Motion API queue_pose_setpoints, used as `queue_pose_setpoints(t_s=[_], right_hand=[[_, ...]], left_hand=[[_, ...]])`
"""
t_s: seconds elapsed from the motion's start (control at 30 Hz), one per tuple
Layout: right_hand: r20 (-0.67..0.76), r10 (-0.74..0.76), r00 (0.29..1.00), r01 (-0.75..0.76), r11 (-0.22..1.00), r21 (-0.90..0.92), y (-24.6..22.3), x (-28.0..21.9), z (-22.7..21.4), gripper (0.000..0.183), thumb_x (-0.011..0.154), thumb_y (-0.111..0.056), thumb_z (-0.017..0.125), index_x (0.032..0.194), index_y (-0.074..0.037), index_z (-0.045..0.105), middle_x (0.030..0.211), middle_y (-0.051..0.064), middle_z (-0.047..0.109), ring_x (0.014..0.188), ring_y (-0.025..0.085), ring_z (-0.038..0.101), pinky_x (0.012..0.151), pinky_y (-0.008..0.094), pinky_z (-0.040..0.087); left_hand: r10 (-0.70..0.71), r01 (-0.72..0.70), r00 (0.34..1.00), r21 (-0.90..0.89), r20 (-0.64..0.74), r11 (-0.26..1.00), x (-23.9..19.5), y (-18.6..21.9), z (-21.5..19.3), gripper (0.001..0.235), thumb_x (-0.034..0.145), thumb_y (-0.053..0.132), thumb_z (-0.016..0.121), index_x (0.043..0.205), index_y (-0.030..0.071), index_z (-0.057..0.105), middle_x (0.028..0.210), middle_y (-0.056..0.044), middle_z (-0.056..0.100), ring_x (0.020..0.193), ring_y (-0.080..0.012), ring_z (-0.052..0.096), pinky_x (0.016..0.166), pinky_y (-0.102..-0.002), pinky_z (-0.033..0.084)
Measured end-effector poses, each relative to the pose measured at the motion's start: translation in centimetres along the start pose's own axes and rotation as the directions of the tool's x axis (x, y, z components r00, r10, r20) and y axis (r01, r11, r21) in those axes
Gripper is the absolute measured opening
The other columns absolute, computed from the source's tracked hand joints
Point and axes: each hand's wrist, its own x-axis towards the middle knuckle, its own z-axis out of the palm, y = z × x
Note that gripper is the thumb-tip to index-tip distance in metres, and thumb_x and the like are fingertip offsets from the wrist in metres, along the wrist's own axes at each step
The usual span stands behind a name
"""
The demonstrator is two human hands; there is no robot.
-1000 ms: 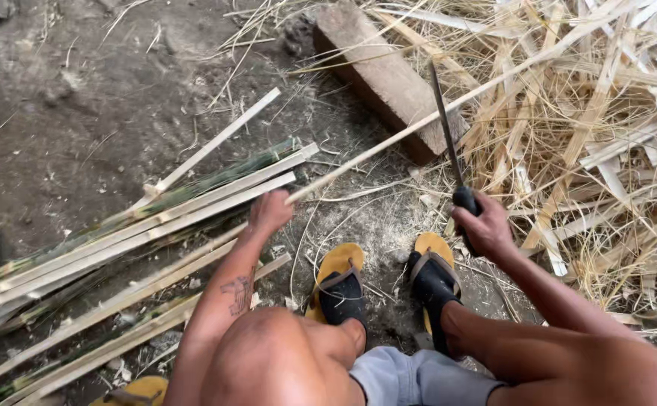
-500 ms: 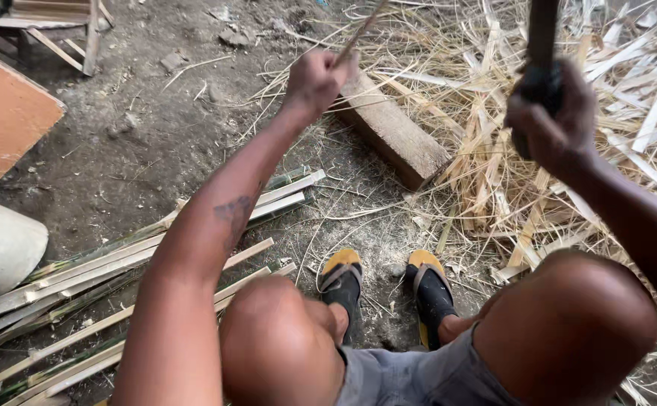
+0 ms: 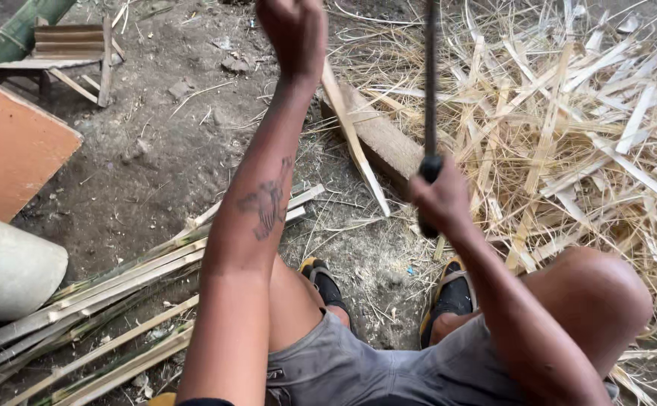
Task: The person uses a machete to split long bamboo stalks into thin strips. They repeatedly strike the bamboo against a wooden block to separate the layers and then set the finished strips aside.
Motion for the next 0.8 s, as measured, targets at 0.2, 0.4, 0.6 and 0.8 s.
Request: queue_pose_setpoints(t_s=[0.2, 0.4, 0.6, 0.8], right_hand=[[0.223, -0.031, 0.974, 0.115, 0.921, -0.373, 9.3, 2.0, 6.3, 0.033, 0.089, -0.013, 0.063, 0.115, -0.001, 0.047, 0.081, 0.016, 0.063, 0.062, 0.022, 0.064, 0.057, 0.039, 0.057], [0.164, 0.095, 0.982, -0.005, 0.876, -0.482, 15.0, 2.7, 10.0, 0.032, 0.087, -0.010, 0.063, 0.112, 0.004, 0.047, 0.083, 0.027, 0.069, 0.071, 0.037, 0.067, 0.070, 0.052, 0.052], [0.247, 0.204, 0.947, -0.128, 0.947, -0.294, 8.2, 0.2, 8.1, 0.037, 0.096, -0.032, 0.065, 0.101, 0.004, 0.056, 0.075, 0.025, 0.071, 0.068, 0.035, 0.070, 0.063, 0.049, 0.057], [0.122, -0.106, 0.987, 0.116, 0.990, -0.078, 2.5, -0.5, 8.5, 0.034, 0.092, -0.026, 0.065, 0.111, 0.001, 0.055, 0.067, 0.017, 0.069, 0.056, 0.022, 0.070, 0.050, 0.040, 0.057]], left_hand=[[0.236, -0.209, 0.965, 0.209, -0.115, 0.956, -3.1, -0.9, -3.7, 0.030, 0.114, 0.028, 0.050, 0.136, 0.009, 0.042, 0.107, -0.012, 0.063, 0.080, -0.0146, 0.065, 0.065, -0.028, 0.061], [-0.107, 0.126, 0.990, -0.222, 0.095, 0.967, -8.1, -2.0, -6.3, 0.020, 0.110, 0.024, 0.051, 0.097, 0.009, 0.053, 0.076, -0.006, 0.052, 0.051, -0.0097, 0.048, 0.040, -0.025, 0.046], [-0.203, 0.206, 0.978, -0.115, 0.039, 0.972, -9.9, 0.4, -5.9, 0.040, 0.110, 0.027, 0.046, 0.072, 0.016, 0.042, 0.056, 0.003, 0.034, 0.043, -0.0065, 0.032, 0.037, -0.022, 0.029], [-0.204, 0.204, 0.979, -0.149, 0.018, 0.968, -11.2, 2.8, -4.7, 0.035, 0.115, 0.027, 0.043, 0.085, 0.009, 0.040, 0.068, 0.001, 0.036, 0.056, -0.0087, 0.032, 0.048, -0.024, 0.027]])
